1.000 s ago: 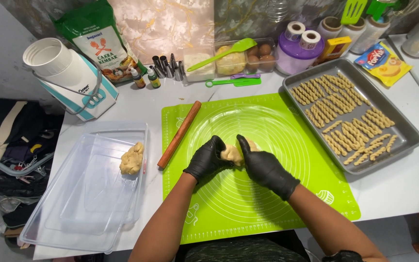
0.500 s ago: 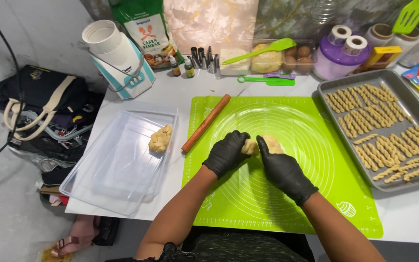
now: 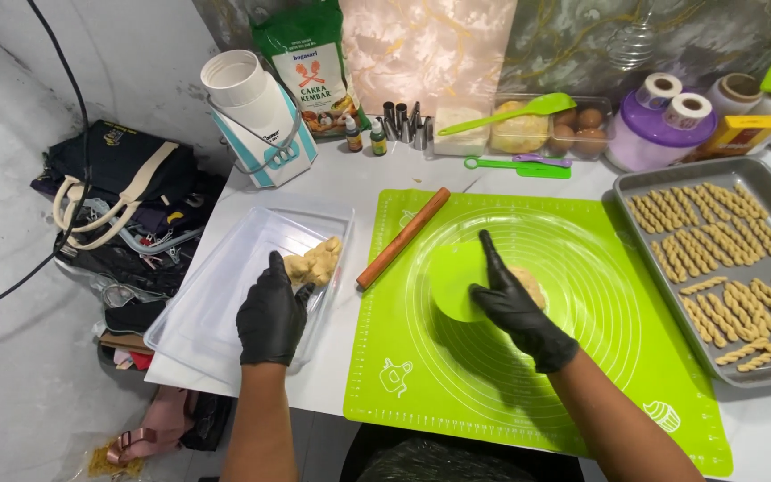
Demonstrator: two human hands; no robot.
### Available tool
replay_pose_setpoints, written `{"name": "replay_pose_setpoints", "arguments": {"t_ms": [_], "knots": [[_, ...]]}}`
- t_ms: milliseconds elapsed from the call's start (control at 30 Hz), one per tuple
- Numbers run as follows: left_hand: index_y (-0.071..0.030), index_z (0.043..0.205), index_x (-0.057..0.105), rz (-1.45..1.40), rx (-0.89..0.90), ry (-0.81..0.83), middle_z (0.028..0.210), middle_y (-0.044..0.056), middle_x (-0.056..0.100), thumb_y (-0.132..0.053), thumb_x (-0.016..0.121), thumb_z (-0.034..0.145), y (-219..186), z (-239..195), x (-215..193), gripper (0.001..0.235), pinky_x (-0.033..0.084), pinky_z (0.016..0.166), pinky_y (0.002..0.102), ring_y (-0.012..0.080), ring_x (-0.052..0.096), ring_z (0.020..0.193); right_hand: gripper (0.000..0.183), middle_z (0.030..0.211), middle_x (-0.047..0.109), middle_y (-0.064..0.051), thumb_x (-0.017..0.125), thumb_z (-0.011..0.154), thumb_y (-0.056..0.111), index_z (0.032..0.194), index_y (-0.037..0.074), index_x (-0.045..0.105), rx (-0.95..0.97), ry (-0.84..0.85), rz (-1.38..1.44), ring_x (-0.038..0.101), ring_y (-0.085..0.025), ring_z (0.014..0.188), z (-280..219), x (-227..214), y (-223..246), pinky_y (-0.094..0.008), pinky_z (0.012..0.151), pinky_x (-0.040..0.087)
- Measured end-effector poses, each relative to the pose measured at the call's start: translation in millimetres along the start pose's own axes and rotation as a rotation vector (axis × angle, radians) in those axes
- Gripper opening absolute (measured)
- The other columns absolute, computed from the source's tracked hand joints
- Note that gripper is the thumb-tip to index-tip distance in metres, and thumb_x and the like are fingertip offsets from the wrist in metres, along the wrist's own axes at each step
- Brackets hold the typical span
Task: The person is manually rolling out small pieces of dough into thin cylinders and twisting them into decorative shapes before placing them on a baking tray.
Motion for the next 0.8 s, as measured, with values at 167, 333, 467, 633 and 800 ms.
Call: {"name": "replay_pose_setpoints", "arguments": {"t_ms": [167, 333, 467, 633, 800], "knots": [[-0.015, 0.14, 0.063, -0.141, 0.03, -0.012, 0.114, 0.008, 0.075, -0.055, 0.055, 0.098, 9.4, -8.5, -24.1, 0.059, 0.063, 0.064, 0.042, 0.025, 0.075, 0.085, 0.09, 0.17, 0.023, -0.01, 0.065, 0.089, -0.003, 0.164, 0.025, 0.024, -0.139, 0.322, 0.717, 0.048, -0.02, 0.135, 26.1, 89.4, 86.9, -0.034, 0.101, 0.053], [-0.022, 0.127, 0.072, -0.22, -0.068, -0.268, 0.101, -0.005, 0.073, -0.037, 0.066, 0.103, 25.1, -6.0, -97.0, 0.028, 0.061, 0.064, 0.035, 0.0179, 0.072, 0.083, 0.097, 0.127, 0.065, -0.018, 0.073, 0.09, -0.002, 0.166, 0.023, 0.018, -0.144, 0.357, 0.939, 0.066, -0.019, 0.096, 54.2, 167.0, 130.3, -0.031, 0.08, 0.063], [-0.009, 0.143, 0.064, -0.565, -0.04, -0.336, 0.134, 0.012, 0.071, -0.013, 0.055, 0.11, 25.1, -8.9, -124.6, 0.033, 0.056, 0.076, 0.049, 0.0372, 0.07, 0.108, 0.078, 0.134, 0.052, -0.015, 0.067, 0.09, 0.035, 0.144, 0.015, 0.015, 0.027, 0.672, 1.013, 0.059, -0.025, 0.104, 45.0, 223.4, 143.7, -0.033, 0.072, 0.056], [0.0, 0.141, 0.063, -0.63, 0.035, -0.409, 0.137, 0.017, 0.07, -0.006, 0.051, 0.113, 10.0, -12.8, -141.6, 0.031, 0.056, 0.089, 0.045, 0.0377, 0.069, 0.117, 0.097, 0.166, 0.03, -0.018, 0.049, 0.088, 0.058, 0.165, 0.015, 0.009, -0.155, 0.728, 0.325, 0.041, -0.035, 0.143, 29.1, 198.3, 137.3, -0.039, 0.112, 0.036], [0.0, 0.136, 0.067, -0.679, 0.107, -0.419, 0.132, 0.018, 0.071, -0.006, 0.052, 0.113, -11.4, -12.0, -137.7, 0.028, 0.058, 0.094, 0.043, 0.0359, 0.071, 0.118, 0.045, 0.11, 0.077, -0.011, 0.059, 0.103, 0.026, 0.148, 0.021, 0.053, -0.539, 0.374, 0.039, 0.074, -0.023, 0.091, 55.6, 111.2, 75.7, -0.038, 0.075, 0.057]]}}
Point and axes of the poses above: each hand's wrist, its own z-axis towards the middle knuckle, its own x-axis out of the palm, y = z × x, the point moved 9 cm from there along z, towards the middle knuckle
